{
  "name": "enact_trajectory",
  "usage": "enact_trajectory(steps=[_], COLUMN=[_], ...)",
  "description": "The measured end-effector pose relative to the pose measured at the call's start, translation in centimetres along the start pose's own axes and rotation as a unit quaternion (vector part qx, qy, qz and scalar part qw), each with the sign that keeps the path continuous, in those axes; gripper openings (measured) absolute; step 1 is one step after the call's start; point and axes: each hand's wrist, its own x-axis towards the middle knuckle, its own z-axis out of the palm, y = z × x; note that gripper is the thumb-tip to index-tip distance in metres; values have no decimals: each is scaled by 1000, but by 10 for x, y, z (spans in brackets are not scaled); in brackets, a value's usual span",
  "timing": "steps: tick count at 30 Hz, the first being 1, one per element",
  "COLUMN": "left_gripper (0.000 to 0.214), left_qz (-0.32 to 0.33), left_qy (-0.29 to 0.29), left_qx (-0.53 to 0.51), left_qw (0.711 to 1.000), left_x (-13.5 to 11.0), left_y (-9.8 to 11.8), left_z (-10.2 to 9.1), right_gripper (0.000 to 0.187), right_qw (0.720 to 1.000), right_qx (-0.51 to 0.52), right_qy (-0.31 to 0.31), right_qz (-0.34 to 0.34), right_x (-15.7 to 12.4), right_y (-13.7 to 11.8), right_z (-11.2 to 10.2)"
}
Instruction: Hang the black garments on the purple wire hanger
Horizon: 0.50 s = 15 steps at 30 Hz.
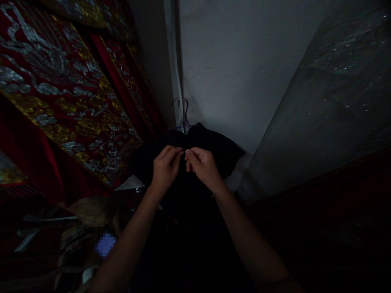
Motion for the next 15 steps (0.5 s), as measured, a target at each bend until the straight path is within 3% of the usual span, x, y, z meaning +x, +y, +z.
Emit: enact_trajectory(steps=[4,7,9,11,12,15], left_gripper=[15,14,11,9,10,19], left_qz=[3,-67,-143,-247,-314,-468], left_qy=[117,250,349,420,427,379], left_qx=[51,56,-7,-156,-253,-454], left_qw=[992,964,926,859,810,656], left_x=[1,3,-1,-13,-24,-67], left_y=[7,-2,-20,-45,-56,-77], left_z=[-8,-31,-49,-62,-65,-57], right_gripper=[33,34,33,33,34,36], right_qw=[998,997,996,994,992,984], right_qx=[-52,-51,-12,29,46,82], right_qy=[21,-2,-18,-26,-29,-29], right_qz=[-15,55,88,106,117,153], right_x=[-4,-23,-43,-65,-75,-97], right_y=[39,75,89,94,94,90], right_z=[10,19,23,27,29,35])
